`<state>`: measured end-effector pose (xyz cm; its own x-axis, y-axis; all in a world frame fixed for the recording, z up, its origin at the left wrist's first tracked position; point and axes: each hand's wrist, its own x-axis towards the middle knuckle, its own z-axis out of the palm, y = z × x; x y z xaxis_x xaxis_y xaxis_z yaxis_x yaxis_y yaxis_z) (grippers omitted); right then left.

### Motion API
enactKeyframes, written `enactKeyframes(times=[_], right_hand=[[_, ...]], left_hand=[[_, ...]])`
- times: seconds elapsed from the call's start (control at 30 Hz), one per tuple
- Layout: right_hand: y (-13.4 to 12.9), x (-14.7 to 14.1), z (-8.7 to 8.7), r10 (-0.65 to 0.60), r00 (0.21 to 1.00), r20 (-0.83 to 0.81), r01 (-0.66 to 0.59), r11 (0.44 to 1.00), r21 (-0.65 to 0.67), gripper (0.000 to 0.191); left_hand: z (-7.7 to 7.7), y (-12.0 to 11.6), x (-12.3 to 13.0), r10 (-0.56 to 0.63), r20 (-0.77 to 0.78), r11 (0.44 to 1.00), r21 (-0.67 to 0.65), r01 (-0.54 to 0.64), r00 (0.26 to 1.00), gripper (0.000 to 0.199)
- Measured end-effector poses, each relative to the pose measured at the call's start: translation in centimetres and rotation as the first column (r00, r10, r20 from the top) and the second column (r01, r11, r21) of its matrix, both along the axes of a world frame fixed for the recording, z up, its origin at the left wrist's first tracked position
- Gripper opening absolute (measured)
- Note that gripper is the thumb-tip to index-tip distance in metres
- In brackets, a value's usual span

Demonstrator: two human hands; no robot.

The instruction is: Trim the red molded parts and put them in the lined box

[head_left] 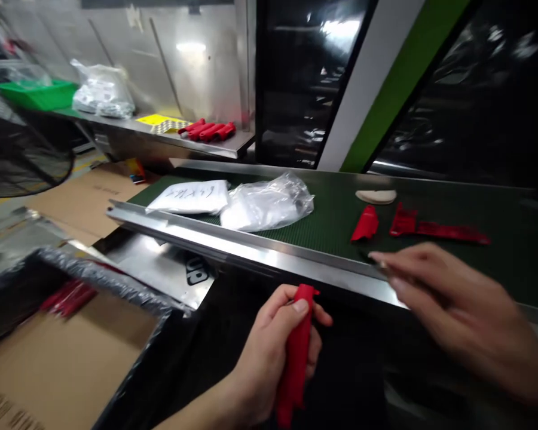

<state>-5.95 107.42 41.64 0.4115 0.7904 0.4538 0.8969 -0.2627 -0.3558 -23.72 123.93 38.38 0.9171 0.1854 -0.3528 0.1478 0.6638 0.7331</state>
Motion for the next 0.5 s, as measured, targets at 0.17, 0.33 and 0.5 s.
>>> enactKeyframes(times=[0.17, 0.33, 0.5], right_hand=[[0.8, -7.2, -2.0, 0.085, 0.993, -0.087, -0.083, 0.996, 0.036, 0.036], [0.0, -8.0, -3.3, 0.018, 0.99, 0.138, -0.019, 1.0, 0.008, 0.05], [-0.4, -8.3, -3.0, 0.08, 0.989, 0.124, -0.075, 0.996, -0.04, 0.052]], left_hand=[[-0.1, -1.3, -1.2, 0.061, -0.021, 0.997, -0.052, -0.061, 0.998, 0.028], [-0.3, -1.8, -2.3, 0.083, -0.025, 0.996, -0.01, -0.084, 0.996, 0.03], [-0.5, -2.3, -2.7, 0.103, -0.004, 0.994, 0.025, -0.103, 0.995, 0.033]])
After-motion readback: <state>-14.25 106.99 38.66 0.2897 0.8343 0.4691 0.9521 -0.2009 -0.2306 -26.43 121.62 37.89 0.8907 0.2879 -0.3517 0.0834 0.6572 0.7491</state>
